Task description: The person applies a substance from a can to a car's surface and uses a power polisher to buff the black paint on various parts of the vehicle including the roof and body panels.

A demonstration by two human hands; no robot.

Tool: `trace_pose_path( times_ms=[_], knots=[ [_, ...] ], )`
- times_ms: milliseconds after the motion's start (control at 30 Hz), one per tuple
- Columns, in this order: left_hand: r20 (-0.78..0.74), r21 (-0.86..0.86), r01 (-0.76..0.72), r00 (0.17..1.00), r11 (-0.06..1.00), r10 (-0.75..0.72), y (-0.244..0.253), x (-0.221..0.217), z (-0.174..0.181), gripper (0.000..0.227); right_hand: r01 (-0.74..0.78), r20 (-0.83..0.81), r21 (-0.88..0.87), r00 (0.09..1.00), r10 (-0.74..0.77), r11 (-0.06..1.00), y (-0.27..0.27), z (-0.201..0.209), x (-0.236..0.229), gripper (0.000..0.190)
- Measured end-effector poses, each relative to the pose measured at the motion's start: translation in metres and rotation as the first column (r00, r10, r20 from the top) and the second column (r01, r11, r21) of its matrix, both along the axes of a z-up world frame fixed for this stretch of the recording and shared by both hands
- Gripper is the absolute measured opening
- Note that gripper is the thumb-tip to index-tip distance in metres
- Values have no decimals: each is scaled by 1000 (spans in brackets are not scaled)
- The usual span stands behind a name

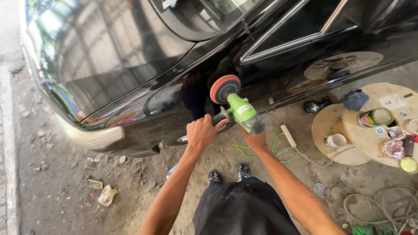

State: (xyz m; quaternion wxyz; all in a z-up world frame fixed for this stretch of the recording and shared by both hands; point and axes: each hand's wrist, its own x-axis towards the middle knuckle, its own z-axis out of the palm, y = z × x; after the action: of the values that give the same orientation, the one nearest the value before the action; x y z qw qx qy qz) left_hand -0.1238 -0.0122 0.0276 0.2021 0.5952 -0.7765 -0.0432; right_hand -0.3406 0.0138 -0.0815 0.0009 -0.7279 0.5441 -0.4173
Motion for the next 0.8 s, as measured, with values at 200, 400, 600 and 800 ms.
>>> trace_pose_path(
  times_ms=[200, 400, 600, 800],
  knots=[
    [51, 60, -131, 990, 990, 128, 26, 97, -5, 67, -181, 213, 95, 964, 157, 979, 3, -18, 89, 20],
    [77, 72, -241, 969, 968, 236, 49, 174, -10, 66, -201, 415, 269, 907, 74, 942, 7, 17, 172, 24],
    [120, 113, -297, 951, 948, 284, 51, 176, -7, 67, -209, 277, 295, 953, 126, 932, -3, 32, 172, 33],
    [87, 66, -232, 970, 971, 226, 32, 98, 5, 69, -245, 454, 198, 881, 132, 949, -3, 44, 94, 34]
  ],
)
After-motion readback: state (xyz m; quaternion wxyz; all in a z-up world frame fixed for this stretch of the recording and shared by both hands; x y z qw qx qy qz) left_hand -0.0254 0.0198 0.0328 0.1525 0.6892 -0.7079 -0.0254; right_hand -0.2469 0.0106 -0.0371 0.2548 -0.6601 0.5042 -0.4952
